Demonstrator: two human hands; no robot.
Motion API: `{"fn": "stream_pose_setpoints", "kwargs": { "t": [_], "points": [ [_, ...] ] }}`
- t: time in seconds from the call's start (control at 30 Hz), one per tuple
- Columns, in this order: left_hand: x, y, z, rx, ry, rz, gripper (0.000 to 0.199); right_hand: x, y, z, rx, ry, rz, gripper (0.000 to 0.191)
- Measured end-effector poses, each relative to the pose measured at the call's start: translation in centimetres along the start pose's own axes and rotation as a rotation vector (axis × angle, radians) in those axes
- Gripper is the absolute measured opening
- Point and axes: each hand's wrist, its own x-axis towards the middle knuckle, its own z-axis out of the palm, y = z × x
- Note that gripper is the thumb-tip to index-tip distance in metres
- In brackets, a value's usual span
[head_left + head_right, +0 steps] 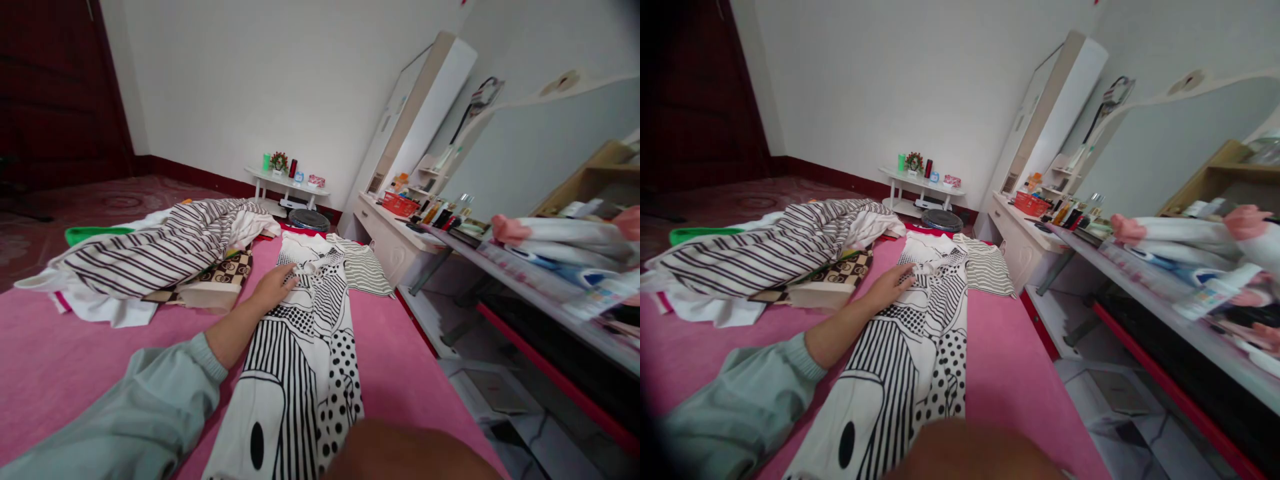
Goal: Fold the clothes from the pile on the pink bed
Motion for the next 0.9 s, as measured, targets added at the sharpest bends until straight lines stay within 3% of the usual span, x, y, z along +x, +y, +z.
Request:
{"fn": "stream_pose_setpoints", "kwargs": {
  "t": [0.07,0.17,0.23,0.33,0.53,0.67,0.73,0.8,0.9],
  "points": [
    [0.0,-0.1,0.1,-0.012,0.006,-0.016,0.049,3.1,1.8,-0.2,-0.002,0.048,-0.005,0.011],
    [-0.1,-0.1,0.1,0.019,0.018,-0.010,0.051,7.5,5.8,0.3,-0.083,0.424,0.104,0.006],
    [-0.1,0.2,0.1,0.074,0.023,0.008,0.055,9.3,8.2,1.1,-0.138,0.527,0.165,0.006],
    [0.3,1.4,0.0,0.202,0.028,0.027,0.062,10.0,10.1,2.3,-0.206,0.567,0.162,0.004],
    [3.5,4.8,1.3,0.456,0.010,0.036,0.078,9.2,9.9,2.8,-0.217,0.593,0.088,0.004],
    [5.9,5.6,2.3,0.499,-0.089,-0.072,0.040,9.2,9.9,2.6,-0.178,0.582,0.079,0.005],
    [6.8,5.5,2.1,0.454,-0.039,-0.167,0.034,9.1,10.0,2.5,-0.164,0.565,0.088,0.005],
    [7.2,5.4,1.5,0.374,0.086,-0.225,0.037,9.2,10.0,2.5,-0.149,0.558,0.090,0.006],
    [6.3,5.7,0.8,0.274,0.193,-0.140,0.031,9.3,10.0,2.4,-0.116,0.567,0.089,0.006]
  ]
}}
